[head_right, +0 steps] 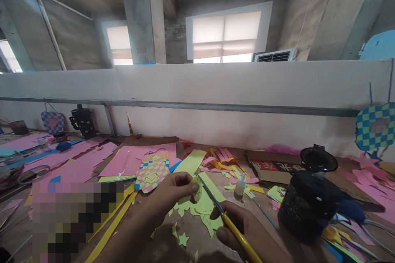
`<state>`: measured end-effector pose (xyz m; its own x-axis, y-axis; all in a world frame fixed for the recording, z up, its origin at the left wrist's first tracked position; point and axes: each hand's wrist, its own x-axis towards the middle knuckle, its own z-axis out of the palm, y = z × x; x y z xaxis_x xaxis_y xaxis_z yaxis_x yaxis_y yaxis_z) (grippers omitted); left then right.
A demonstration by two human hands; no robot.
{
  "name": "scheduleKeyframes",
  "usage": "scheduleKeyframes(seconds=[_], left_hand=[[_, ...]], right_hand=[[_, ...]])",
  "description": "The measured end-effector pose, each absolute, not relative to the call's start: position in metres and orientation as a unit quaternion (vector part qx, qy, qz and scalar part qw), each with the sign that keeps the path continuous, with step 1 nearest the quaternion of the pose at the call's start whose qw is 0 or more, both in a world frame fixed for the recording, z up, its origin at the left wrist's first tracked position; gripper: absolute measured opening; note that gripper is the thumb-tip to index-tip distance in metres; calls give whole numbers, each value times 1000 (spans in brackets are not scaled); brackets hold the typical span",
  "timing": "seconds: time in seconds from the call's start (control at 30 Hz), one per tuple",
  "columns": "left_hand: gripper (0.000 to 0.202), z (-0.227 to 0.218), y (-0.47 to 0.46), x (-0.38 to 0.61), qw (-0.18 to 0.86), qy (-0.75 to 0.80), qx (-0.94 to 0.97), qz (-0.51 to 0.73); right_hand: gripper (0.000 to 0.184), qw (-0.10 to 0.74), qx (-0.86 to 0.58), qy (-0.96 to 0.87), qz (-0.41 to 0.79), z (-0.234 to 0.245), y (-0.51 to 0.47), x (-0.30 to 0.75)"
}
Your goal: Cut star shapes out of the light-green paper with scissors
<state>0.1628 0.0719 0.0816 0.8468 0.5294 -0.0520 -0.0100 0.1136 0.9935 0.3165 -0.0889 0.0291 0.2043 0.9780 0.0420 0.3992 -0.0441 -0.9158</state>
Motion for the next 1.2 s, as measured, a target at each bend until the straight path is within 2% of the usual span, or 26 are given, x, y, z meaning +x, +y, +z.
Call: scheduleKeyframes(seconds=[0.33, 0.73, 1.03, 1.2], left_hand=[[34, 84, 71, 162, 725, 212, 630, 182], [30, 82, 73, 162, 729, 212, 626, 178], [26, 76, 74, 163, 724, 200, 639, 167], [20, 72, 74, 166, 706, 199, 660, 162]], right_hand=[[66, 451, -626, -539, 337, 22, -88, 318], [61, 417, -640, -550, 338, 19, -88, 322], [57, 467, -655, -500, 319, 17, -87, 319], [61, 448, -666, -504, 319, 19, -87, 323]])
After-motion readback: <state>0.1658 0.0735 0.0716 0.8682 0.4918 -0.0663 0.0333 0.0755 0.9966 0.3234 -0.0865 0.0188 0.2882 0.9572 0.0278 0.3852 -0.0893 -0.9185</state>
